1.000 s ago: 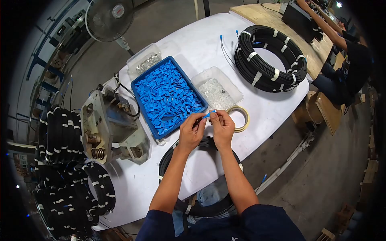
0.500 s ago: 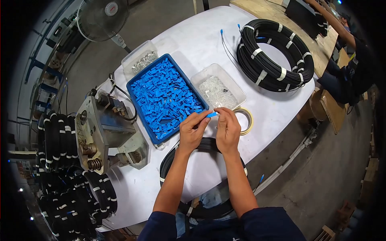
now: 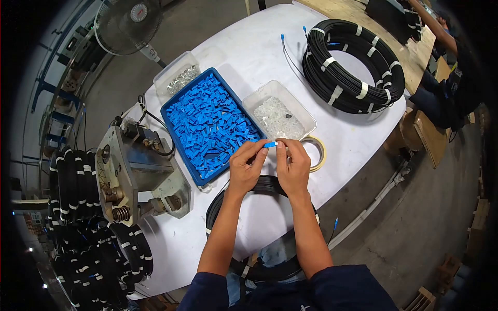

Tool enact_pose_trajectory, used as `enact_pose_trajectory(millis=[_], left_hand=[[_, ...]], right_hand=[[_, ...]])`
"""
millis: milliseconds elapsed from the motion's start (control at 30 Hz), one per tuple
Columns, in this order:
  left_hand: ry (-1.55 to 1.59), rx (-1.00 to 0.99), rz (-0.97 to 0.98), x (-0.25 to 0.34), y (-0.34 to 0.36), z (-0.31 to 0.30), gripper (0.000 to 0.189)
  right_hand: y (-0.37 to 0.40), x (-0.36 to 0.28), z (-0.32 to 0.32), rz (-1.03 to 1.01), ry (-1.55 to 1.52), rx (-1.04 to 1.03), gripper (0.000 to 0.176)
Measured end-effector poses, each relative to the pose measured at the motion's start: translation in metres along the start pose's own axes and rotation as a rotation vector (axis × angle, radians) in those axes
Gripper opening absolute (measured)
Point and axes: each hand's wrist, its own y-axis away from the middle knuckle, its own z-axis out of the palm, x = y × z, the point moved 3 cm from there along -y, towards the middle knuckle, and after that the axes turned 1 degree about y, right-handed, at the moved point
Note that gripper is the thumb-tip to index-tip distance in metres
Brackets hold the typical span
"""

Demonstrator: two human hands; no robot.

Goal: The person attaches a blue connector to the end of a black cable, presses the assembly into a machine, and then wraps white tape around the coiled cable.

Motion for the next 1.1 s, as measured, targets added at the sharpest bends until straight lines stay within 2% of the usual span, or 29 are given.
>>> enact_pose_trajectory(millis=[33,100,167,267,433,500,533,567,633,733,833,1100], left_hand=[[0.000,-0.004,-0.001,0.000,0.001,-0.001,0.018],[-0.072,-0.048,-0.177,0.002,-0.001,-0.002,0.019],[-0.085,-0.034,-0.153,-0.002,-0.001,-0.001,0.019],[-0.099,0.008,-0.085,-0.007,-0.002,0.001,0.018],[-0.070,0.047,-0.042,-0.008,0.001,0.002,0.018],[-0.082,0.036,-0.002,-0.008,0.002,0.003,0.018],[-0.080,0.036,0.003,-0.008,0.003,0.003,0.018],[-0.085,0.038,-0.015,-0.008,0.002,0.002,0.018],[-0.091,0.040,-0.031,-0.009,0.002,0.002,0.018],[-0.095,0.048,-0.045,-0.009,0.002,0.000,0.018],[-0.078,0.046,-0.071,-0.006,0.002,-0.001,0.019],[0.022,0.105,-0.074,-0.003,0.006,-0.005,0.018]], right_hand=[[0.000,0.000,0.000,0.018,-0.001,-0.008,0.014],[0.000,0.001,-0.003,0.034,0.016,-0.022,0.013],[-0.002,0.000,-0.008,0.046,0.035,-0.036,0.013],[-0.014,-0.006,-0.020,-0.096,0.164,-0.045,0.014],[-0.052,-0.010,-0.023,-0.195,0.333,-0.088,0.012],[-0.066,0.014,-0.006,-0.160,0.515,-0.403,0.010],[-0.071,0.018,-0.002,-0.122,0.642,-0.464,0.012],[-0.076,0.016,0.002,-0.125,0.644,-0.458,0.012],[-0.081,0.022,0.011,0.034,0.841,-0.639,0.017],[-0.085,0.033,0.023,0.038,0.918,-0.685,0.022],[-0.086,0.033,0.029,0.048,0.945,-0.693,0.018],[-0.087,0.018,0.027,0.080,0.953,-0.824,0.021]])
